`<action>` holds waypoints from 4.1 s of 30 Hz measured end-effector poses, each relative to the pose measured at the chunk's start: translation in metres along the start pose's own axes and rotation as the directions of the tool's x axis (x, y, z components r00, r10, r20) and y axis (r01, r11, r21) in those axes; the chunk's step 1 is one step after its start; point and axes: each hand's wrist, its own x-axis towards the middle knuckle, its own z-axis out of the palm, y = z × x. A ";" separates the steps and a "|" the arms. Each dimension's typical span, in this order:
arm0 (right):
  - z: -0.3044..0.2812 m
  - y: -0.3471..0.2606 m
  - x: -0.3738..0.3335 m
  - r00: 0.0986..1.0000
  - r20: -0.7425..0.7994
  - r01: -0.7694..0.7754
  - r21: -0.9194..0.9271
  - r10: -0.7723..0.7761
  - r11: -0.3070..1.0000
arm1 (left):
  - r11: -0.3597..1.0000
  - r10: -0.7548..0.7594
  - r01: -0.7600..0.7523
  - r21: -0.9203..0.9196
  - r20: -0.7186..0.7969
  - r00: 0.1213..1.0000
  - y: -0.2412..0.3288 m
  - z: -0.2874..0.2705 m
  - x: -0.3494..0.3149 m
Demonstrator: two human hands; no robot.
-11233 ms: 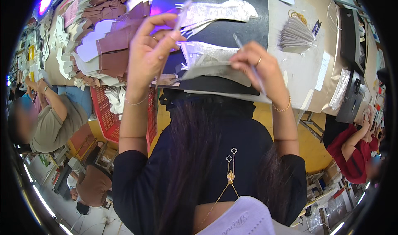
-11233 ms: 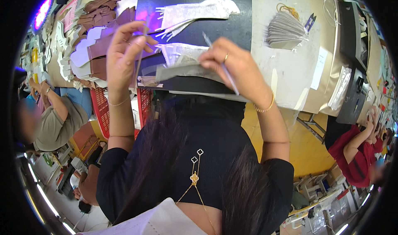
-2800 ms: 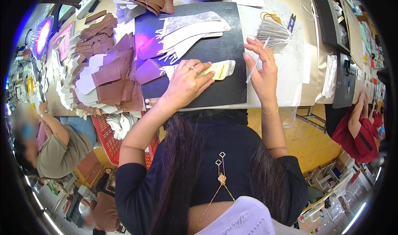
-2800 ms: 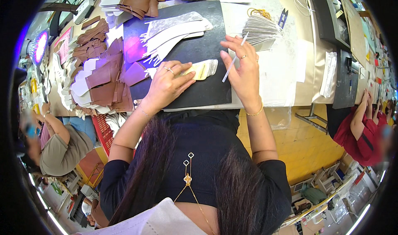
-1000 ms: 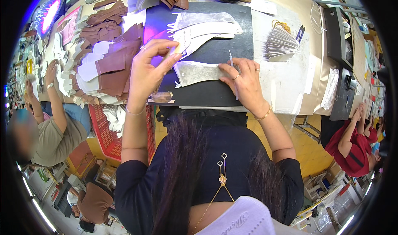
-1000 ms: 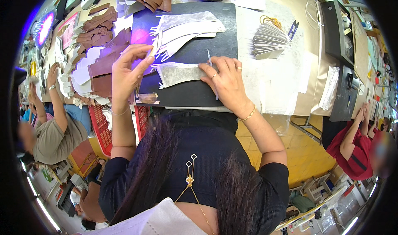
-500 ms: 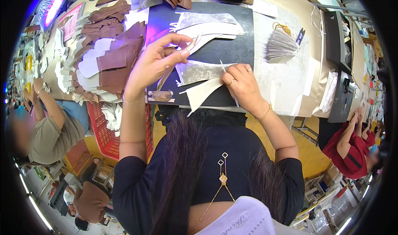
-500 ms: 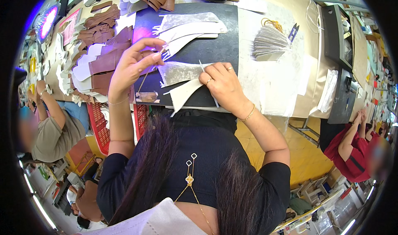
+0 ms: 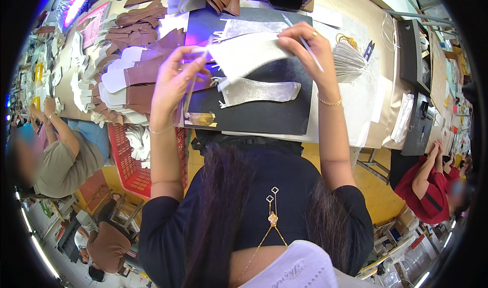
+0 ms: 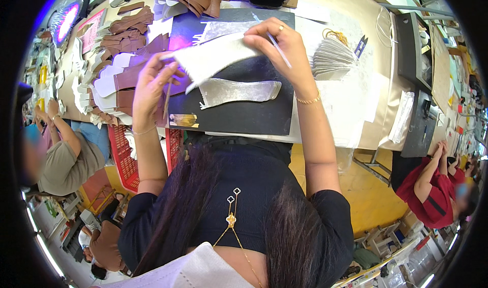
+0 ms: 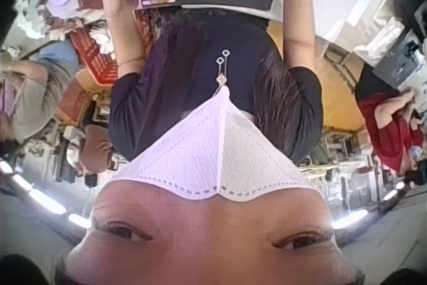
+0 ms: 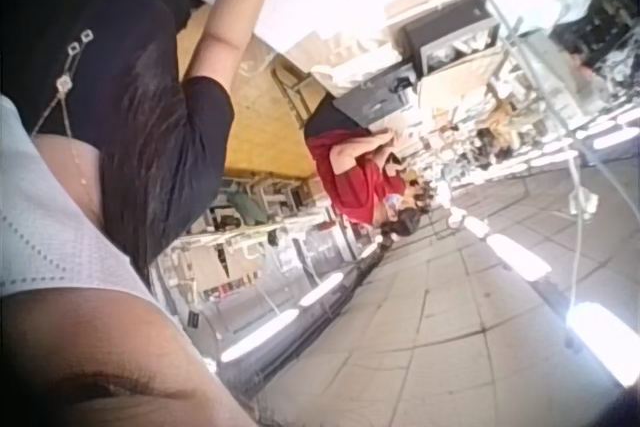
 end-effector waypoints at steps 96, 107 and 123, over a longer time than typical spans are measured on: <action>0.024 -0.025 -0.102 0.911 0.393 0.313 -0.467 -0.123 0.827 | 0.820 0.092 -0.342 0.459 0.484 0.870 -0.015 0.051 -0.003; 0.013 -0.042 -0.091 0.821 0.565 0.268 -0.261 -0.078 0.927 | 0.727 -0.004 -0.376 0.574 0.551 0.834 -0.013 0.053 -0.005; -0.002 -0.020 0.003 0.999 0.041 0.011 -0.001 -0.011 1.000 | 0.617 0.075 -0.388 0.685 0.440 0.895 -0.004 0.064 -0.044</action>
